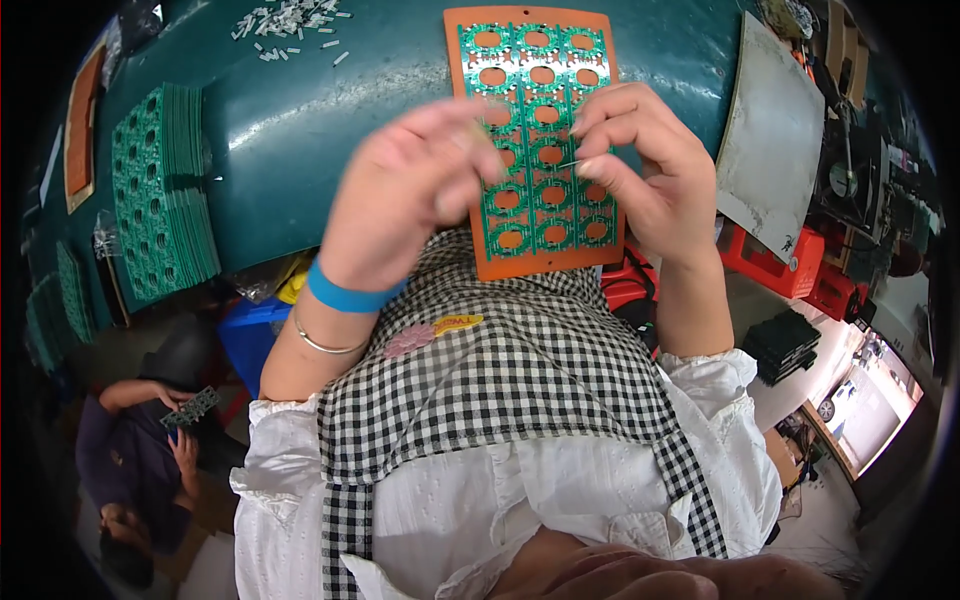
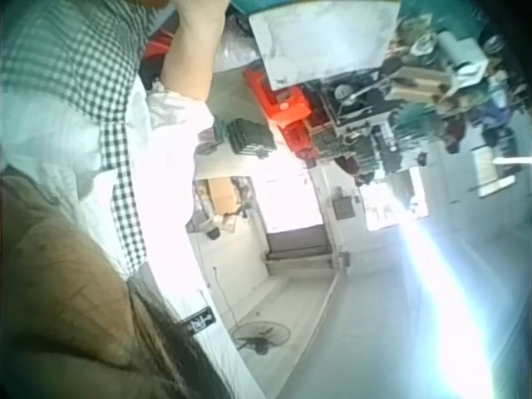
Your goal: The person assembles electronic components onto a circuit board strip by hand, using an assembly jig to hold the circuit board in place.
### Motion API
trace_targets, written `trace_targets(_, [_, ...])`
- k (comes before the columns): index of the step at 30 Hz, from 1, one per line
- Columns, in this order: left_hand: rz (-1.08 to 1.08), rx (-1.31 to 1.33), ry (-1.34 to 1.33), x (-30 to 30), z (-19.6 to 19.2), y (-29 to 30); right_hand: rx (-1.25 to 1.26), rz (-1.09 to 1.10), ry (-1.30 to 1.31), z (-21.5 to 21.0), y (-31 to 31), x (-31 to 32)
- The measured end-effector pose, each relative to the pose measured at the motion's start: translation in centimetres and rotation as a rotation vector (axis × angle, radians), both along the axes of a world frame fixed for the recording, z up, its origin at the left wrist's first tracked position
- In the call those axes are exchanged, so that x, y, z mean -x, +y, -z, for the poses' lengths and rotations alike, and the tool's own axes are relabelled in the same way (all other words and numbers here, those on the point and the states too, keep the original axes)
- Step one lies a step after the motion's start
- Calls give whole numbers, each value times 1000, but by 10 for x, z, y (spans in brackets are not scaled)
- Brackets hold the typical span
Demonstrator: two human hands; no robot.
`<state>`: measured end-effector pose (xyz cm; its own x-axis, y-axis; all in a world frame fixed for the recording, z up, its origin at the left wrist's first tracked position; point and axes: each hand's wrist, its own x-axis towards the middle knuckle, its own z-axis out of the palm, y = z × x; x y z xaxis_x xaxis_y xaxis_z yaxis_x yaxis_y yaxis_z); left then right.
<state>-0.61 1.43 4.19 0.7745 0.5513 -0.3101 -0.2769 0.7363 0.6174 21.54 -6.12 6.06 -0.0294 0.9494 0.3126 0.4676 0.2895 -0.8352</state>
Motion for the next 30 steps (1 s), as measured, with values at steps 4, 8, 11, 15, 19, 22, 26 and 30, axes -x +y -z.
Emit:
trace_targets(4, [-404,194,-52,16,12,29,62,19,-263,9,-15,-5])
trace_targets(8, [-372,119,-31,15,5,27,4,25,-338,19,-18,1])
trace_targets(11, [-271,89,-4,15,7,25,4,36,-331,21,-19,3])
trace_targets(15, [-200,65,-50,18,11,23,-12,44,-332,22,-19,3])
trace_targets(19, [-176,79,-83,17,13,21,-48,45,-361,23,-18,4])
trace_targets(22, [-168,43,-32,15,10,18,-78,55,-386,26,-17,6])
trace_targets(26, [-231,-70,78,8,11,12,-127,89,-412,31,-16,9])
trace_targets(30, [-144,-50,99,12,12,11,-147,10,-437,24,-16,7])
